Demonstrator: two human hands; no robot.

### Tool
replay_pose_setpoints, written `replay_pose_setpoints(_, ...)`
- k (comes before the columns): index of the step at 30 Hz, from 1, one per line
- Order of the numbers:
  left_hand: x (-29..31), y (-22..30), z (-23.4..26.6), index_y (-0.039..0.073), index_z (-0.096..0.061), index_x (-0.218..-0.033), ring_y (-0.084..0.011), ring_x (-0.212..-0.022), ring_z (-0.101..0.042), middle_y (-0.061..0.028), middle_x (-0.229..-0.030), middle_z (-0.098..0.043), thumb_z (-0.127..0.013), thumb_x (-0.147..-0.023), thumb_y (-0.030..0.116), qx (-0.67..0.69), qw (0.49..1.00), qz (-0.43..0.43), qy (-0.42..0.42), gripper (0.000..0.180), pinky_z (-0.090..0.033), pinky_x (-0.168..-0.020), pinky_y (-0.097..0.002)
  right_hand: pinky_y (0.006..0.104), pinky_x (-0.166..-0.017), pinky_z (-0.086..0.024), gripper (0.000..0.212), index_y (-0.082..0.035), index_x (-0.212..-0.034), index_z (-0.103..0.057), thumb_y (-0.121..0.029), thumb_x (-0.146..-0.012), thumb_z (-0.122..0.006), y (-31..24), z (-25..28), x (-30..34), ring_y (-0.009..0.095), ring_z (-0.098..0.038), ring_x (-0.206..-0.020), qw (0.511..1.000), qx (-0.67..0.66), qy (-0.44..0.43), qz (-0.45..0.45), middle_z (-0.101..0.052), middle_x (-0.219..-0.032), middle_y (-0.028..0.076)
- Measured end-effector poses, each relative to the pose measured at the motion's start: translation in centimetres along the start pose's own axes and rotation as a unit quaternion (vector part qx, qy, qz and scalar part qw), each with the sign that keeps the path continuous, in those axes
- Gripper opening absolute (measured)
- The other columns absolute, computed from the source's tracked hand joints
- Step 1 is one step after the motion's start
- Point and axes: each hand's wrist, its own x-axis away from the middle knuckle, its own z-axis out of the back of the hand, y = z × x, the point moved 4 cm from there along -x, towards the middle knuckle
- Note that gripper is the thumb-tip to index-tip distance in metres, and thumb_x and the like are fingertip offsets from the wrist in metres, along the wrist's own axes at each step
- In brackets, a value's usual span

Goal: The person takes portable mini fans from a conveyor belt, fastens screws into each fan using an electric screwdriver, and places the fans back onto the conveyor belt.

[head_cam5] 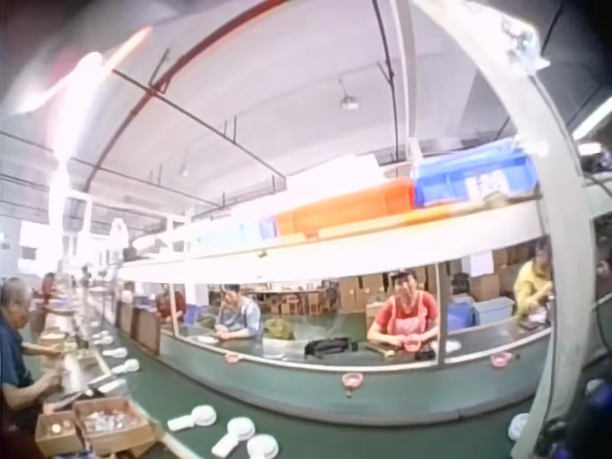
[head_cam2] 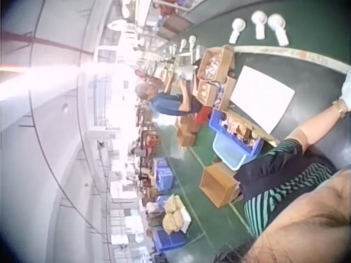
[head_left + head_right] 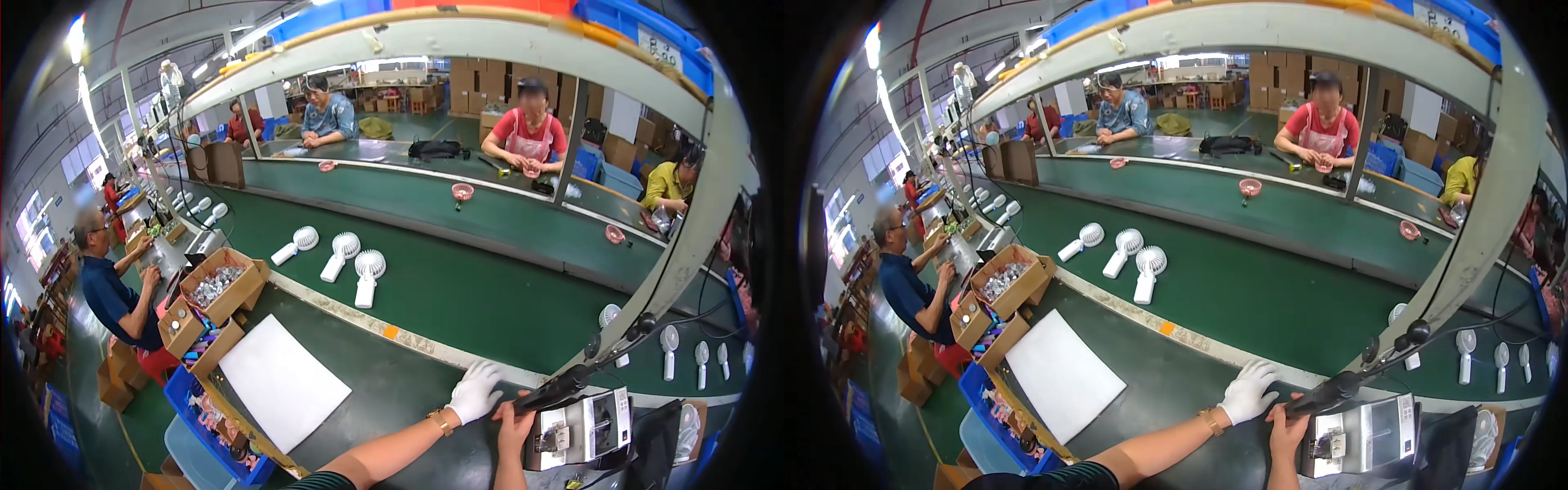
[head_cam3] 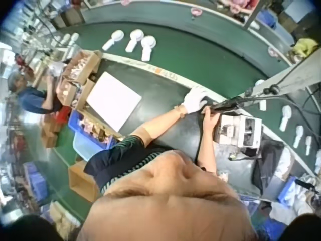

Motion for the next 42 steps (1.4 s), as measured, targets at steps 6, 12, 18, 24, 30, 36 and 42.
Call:
replay_pose_setpoints(6, 0.06, 0.28, -0.17, 0.004, -0.055, -0.104, -0.0317, -0.111, -0.044, -0.0134, -0.109, -0.052, -0.062, -0.073, 0.016, -0.018, 0.999, -0.030, 0.024, 0.035, -0.034, -0.099, -0.0397, 0.0238, -0.054, -0.044, 0.035, -0.003, -0.116, -0.036, 0.000, -0.085, -0.052, 0.30, 0.14, -0.21, 0.012, -0.050, -0.059, 1.000, -0.002, -0.005, 0.015, -0.050, -0.073, 0.006)
replay_pose_setpoints(12, 0.06, 0.21, -0.37, 0.003, -0.054, -0.099, -0.0336, -0.110, -0.045, -0.0159, -0.109, -0.052, -0.060, -0.073, 0.018, -0.024, 0.999, -0.031, 0.017, 0.030, -0.033, -0.100, -0.0425, 0.0236, -0.053, -0.045, 0.036, -0.002, -0.116, -0.037, -0.002, -0.085, -0.054, 0.23, -0.04, -0.35, 0.011, -0.050, -0.058, 1.000, -0.006, 0.003, 0.007, -0.050, -0.073, 0.005)
replay_pose_setpoints(18, 0.26, 0.60, -0.22, 0.003, -0.054, -0.097, -0.0334, -0.109, -0.045, -0.0158, -0.107, -0.052, -0.060, -0.073, 0.017, -0.044, 0.997, -0.047, 0.035, 0.028, -0.034, -0.098, -0.0425, 0.0233, -0.053, -0.045, 0.037, -0.001, -0.117, -0.038, -0.001, -0.084, -0.056, -0.12, 0.03, -0.16, 0.010, -0.051, -0.058, 1.000, -0.018, 0.010, -0.008, -0.051, -0.074, 0.004)
replay_pose_setpoints(24, 0.47, 0.77, -0.32, 0.003, -0.054, -0.095, -0.0333, -0.107, -0.046, -0.0159, -0.105, -0.052, -0.059, -0.074, 0.016, -0.043, 0.996, -0.053, 0.049, 0.026, -0.035, -0.097, -0.0419, 0.0228, -0.053, -0.044, 0.037, -0.001, -0.116, -0.039, -0.003, -0.084, -0.057, -0.16, 0.18, 0.03, 0.010, -0.050, -0.058, 1.000, -0.013, 0.009, 0.002, -0.050, -0.073, 0.004)
replay_pose_setpoints(30, 0.28, 0.73, -0.38, 0.003, -0.055, -0.095, -0.0331, -0.106, -0.047, -0.0151, -0.105, -0.053, -0.058, -0.074, 0.015, -0.034, 0.998, -0.040, 0.033, 0.024, -0.037, -0.095, -0.0409, 0.0224, -0.054, -0.045, 0.037, -0.001, -0.115, -0.039, -0.005, -0.084, -0.058, -0.13, 0.41, -0.14, 0.010, -0.051, -0.060, 1.000, -0.012, 0.012, -0.002, -0.051, -0.075, 0.005)
replay_pose_setpoints(36, 0.34, 0.48, -0.27, 0.005, -0.057, -0.096, -0.0317, -0.103, -0.049, -0.0126, -0.102, -0.054, -0.059, -0.074, 0.013, -0.042, 0.996, -0.047, 0.060, 0.024, -0.039, -0.091, -0.0394, 0.0225, -0.053, -0.045, 0.037, -0.001, -0.116, -0.039, -0.005, -0.085, -0.058, 0.03, 0.20, -0.25, 0.009, -0.051, -0.059, 1.000, -0.008, 0.016, -0.017, -0.052, -0.076, 0.004)
replay_pose_setpoints(42, 0.69, 0.64, -0.18, 0.005, -0.057, -0.096, -0.0316, -0.103, -0.049, -0.0127, -0.103, -0.054, -0.059, -0.073, 0.013, -0.036, 0.997, -0.042, 0.054, 0.024, -0.040, -0.091, -0.0393, 0.0227, -0.053, -0.044, 0.037, -0.001, -0.117, -0.039, -0.005, -0.085, -0.058, 0.39, 0.26, -0.10, 0.009, -0.050, -0.058, 1.000, -0.019, 0.009, -0.020, -0.052, -0.074, 0.004)
